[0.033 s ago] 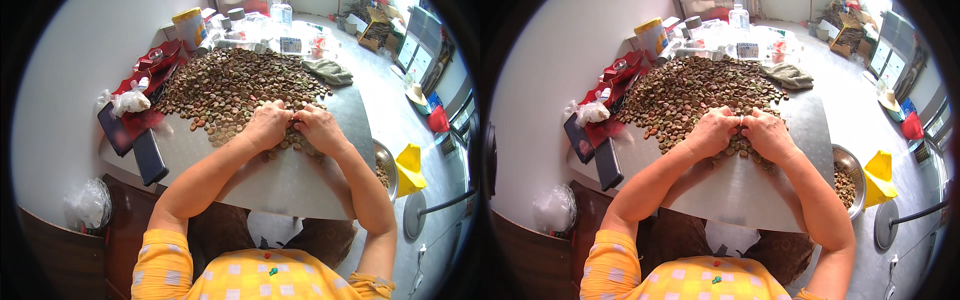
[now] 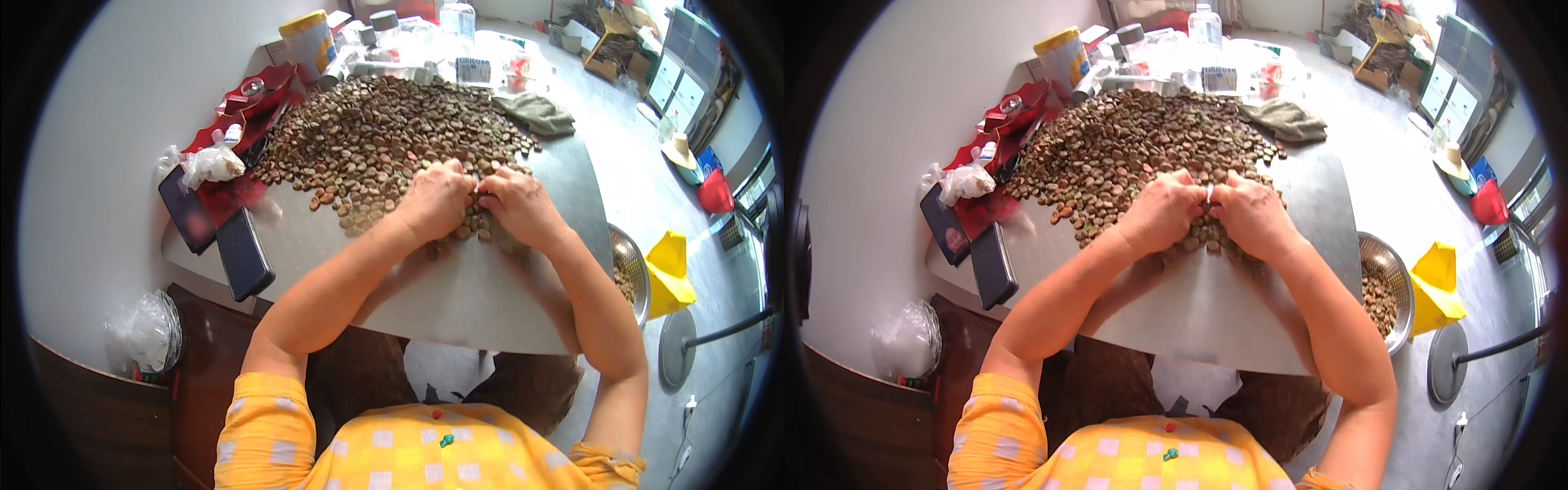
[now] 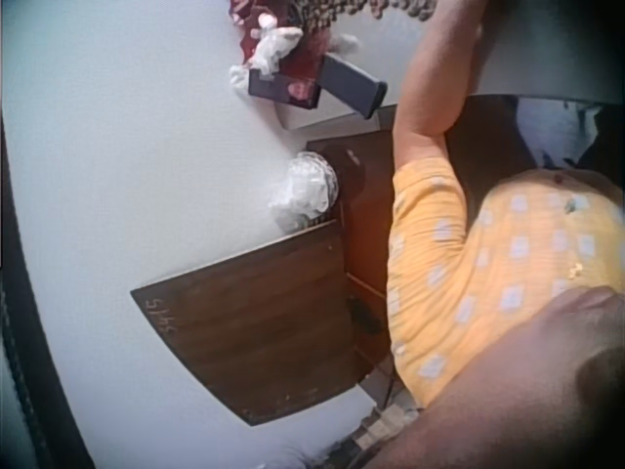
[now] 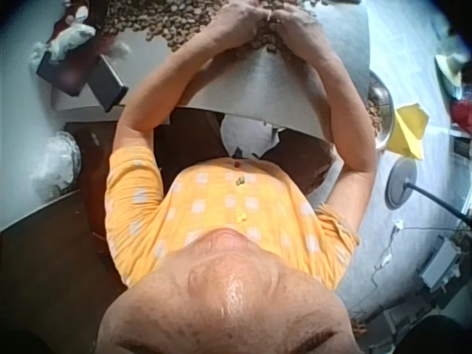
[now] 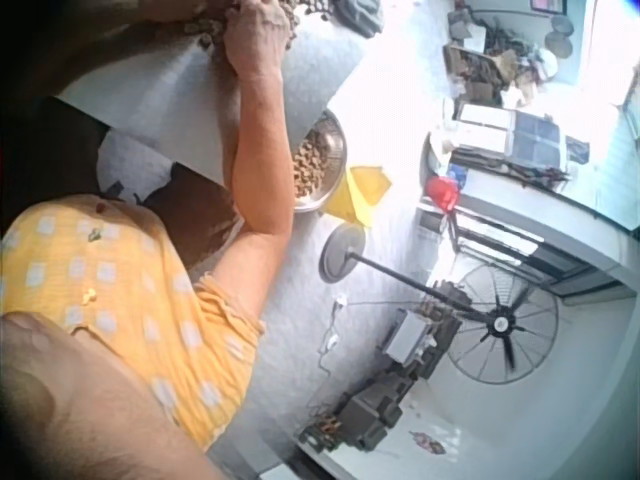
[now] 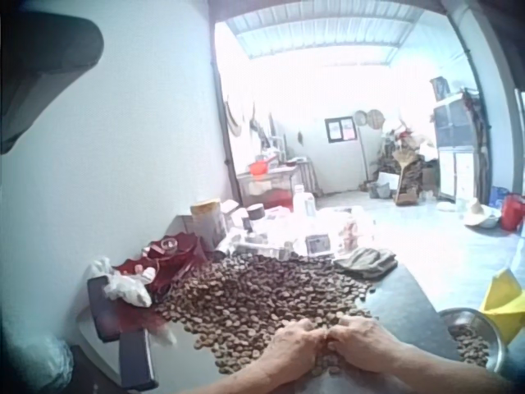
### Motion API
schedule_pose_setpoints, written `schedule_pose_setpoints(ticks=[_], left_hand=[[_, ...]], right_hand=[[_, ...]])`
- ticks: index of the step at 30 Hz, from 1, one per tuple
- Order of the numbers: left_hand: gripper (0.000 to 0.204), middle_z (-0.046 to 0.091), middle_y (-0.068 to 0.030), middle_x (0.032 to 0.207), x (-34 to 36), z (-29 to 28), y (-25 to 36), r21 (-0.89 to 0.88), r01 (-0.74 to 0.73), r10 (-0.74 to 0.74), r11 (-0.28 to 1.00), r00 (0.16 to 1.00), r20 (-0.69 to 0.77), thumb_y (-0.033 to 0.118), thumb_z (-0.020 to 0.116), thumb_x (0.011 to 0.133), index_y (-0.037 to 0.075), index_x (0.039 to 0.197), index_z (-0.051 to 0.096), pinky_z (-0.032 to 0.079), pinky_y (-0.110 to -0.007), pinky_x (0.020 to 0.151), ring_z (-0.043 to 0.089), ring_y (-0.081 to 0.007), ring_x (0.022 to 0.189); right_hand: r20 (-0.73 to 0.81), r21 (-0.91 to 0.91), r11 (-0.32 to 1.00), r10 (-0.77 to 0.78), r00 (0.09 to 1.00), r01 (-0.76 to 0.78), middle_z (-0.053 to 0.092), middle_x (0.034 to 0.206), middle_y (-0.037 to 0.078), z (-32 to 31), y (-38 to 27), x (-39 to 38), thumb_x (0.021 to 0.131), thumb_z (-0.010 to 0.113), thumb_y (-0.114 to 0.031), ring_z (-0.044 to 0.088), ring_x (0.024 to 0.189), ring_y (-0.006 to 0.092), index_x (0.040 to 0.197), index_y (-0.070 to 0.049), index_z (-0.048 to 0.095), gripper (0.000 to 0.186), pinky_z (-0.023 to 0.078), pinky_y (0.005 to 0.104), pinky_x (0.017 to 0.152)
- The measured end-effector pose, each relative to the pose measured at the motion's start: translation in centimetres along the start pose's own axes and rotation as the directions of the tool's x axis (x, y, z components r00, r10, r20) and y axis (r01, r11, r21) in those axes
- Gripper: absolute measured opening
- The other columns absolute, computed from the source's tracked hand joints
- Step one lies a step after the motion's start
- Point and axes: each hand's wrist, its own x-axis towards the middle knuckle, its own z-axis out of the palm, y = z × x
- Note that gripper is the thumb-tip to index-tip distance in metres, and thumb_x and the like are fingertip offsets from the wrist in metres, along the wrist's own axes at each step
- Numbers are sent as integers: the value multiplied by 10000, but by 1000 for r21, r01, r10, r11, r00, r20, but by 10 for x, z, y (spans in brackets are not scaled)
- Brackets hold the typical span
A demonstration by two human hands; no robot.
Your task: The person sits at a metal table and manually sorts a large pile of green coffee beans. They pick up individual beans, inspect them, and place them into a metal colander to the right. The person occasionally spreads the beans across the table to facilitate the sorting process.
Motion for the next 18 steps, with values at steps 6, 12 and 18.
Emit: schedule_pose_setpoints(ticks=[6, 12, 18], left_hand=[[169, 586, -123, 865, -13, -17, 4, -76, 107, -98, 991, 989, 115, 90, 674, 753, 94, 921, 691, 475, -384, 752, 593, -303, 809], [126, 603, -101, 849, -13, -16, 9, 49, 17, -21, 999, 996, 85, 67, 659, 751, 66, 874, 690, 483, -377, 749, 589, -302, 814], [57, 605, -102, 851, -13, -16, 10, 30, 11, -12, 999, 999, 36, 45, 638, 754, 27, 806, 654, 474, -381, 761, 582, -304, 841]], right_hand=[[3, 73, 995, -70, 998, 70, 574, 802, 97, 1, -10, -9, 797, 638, -106, 594, 806, 286, 874, -61, 584, 105, 484, 375, 720], [-115, 304, 952, 75, 991, -37, 610, 737, 124, -8, -7, -10, 813, 565, -64, 608, 705, 270, 843, -17, 570, 56, 481, 364, 663], [-204, 397, 908, 227, 952, -132, 618, 718, 77, -13, -7, -7, 862, 517, -45, 560, 621, 122, 938, -5, 612, 128, 463, 283, 588]])
